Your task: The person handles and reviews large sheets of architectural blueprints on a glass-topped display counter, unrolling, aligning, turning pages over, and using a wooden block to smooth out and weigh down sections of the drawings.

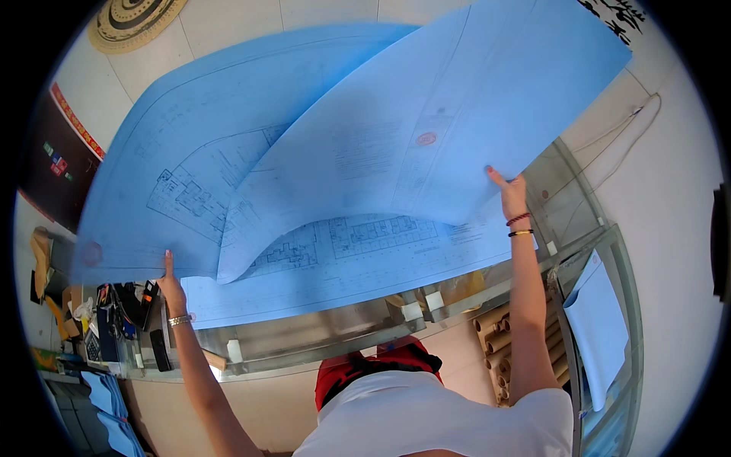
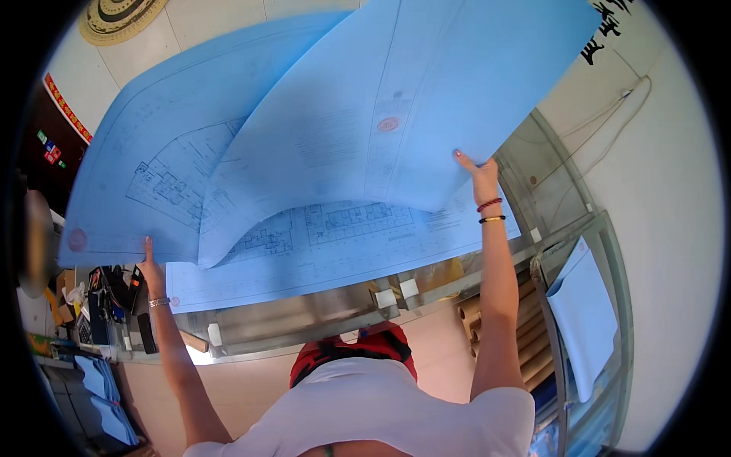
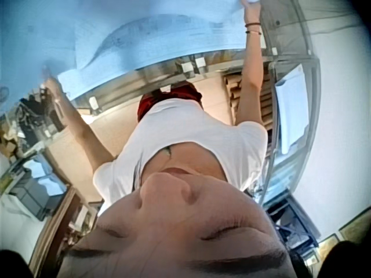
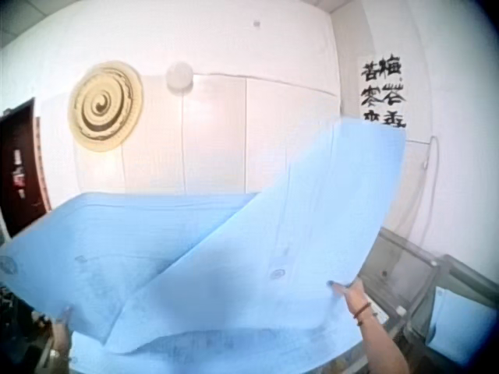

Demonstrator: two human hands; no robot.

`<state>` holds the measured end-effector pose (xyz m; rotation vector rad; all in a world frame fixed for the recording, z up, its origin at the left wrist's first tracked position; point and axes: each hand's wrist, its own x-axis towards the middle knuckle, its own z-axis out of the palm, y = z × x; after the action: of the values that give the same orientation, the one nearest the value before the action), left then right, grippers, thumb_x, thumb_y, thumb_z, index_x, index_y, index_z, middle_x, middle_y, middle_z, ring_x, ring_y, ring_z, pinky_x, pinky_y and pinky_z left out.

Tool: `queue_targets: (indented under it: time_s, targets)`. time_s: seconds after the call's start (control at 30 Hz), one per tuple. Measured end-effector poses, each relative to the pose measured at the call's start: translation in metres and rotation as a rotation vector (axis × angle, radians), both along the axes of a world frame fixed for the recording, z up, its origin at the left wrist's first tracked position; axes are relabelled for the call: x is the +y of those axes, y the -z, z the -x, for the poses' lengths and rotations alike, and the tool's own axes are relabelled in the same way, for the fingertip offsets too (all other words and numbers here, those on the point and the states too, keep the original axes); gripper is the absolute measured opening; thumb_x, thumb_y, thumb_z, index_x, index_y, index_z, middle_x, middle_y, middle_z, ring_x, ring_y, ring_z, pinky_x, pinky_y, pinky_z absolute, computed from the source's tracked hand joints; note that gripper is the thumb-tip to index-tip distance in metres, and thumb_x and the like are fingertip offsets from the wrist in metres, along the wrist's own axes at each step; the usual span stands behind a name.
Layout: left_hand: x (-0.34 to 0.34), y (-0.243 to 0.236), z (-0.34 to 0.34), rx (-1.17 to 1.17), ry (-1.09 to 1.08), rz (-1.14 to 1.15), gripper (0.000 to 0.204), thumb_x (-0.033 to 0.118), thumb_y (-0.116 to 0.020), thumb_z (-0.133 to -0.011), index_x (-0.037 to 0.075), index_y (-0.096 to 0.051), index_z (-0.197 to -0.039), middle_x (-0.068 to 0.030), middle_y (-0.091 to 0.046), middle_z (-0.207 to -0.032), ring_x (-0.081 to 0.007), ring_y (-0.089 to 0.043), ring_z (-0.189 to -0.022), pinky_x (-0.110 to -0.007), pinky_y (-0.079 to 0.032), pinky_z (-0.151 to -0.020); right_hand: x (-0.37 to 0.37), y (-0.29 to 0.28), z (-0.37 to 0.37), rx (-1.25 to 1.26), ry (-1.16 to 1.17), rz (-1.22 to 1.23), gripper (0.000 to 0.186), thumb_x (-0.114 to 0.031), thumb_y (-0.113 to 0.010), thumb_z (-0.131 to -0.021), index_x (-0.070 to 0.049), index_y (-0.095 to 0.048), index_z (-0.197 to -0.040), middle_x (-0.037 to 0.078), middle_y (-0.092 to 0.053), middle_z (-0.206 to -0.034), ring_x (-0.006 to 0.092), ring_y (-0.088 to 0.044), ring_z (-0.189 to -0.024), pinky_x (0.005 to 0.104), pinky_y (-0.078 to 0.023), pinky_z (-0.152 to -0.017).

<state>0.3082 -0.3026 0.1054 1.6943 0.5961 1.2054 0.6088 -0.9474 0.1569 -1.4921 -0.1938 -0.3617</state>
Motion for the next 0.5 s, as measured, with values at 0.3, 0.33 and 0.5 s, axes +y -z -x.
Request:
queue_targets:
  time_s: [0.3, 0.33, 0.5]
  targets:
    - [-0.004, -0.068, -0.021, 0.078, 0.132, -0.011, 0.034, 0.03, -0.064, -0.083, -0.003, -0.062, -0.077, 0.002, -0.055, -0.067, -0.0045, -0.046, -0.061, -0.021, -0.037, -0.056, -0.04, -0.023, -0.039, -0.024, 0.063, 0.181, 0.01, -0.006, -0.066, -0.071, 0.002, -0.061, -0.074, 0.001, -0.056, -0.066, 0.0083, -0.046, -0.054, 0.0253, -0.038, -0.049]
    - [0.004, -0.074, -0.012, 0.189, 0.16, 0.002, 0.035, 0.032, -0.065, -0.082, -0.003, -0.062, -0.078, 0.0012, -0.056, -0.069, -0.0049, -0.047, -0.061, -0.022, -0.038, -0.055, -0.037, -0.032, -0.038, 0.002, 0.002, 0.171, 0.008, -0.004, -0.063, -0.072, 0.003, -0.062, -0.077, 0.002, -0.058, -0.068, 0.0092, -0.049, -0.055, 0.0255, -0.039, -0.05]
    - [-0.018, -0.038, -0.012, 0.294, 0.204, 0.16, 0.034, 0.028, -0.069, -0.078, -0.005, -0.064, -0.088, -0.0044, -0.061, -0.073, -0.0107, -0.054, -0.056, -0.022, -0.043, -0.053, -0.088, -0.035, -0.036, 0.514, -0.14, 0.496, 0.022, -0.002, -0.068, -0.069, 0.005, -0.064, -0.09, 0.008, -0.065, -0.083, 0.0145, -0.059, -0.07, 0.0279, -0.047, -0.065]
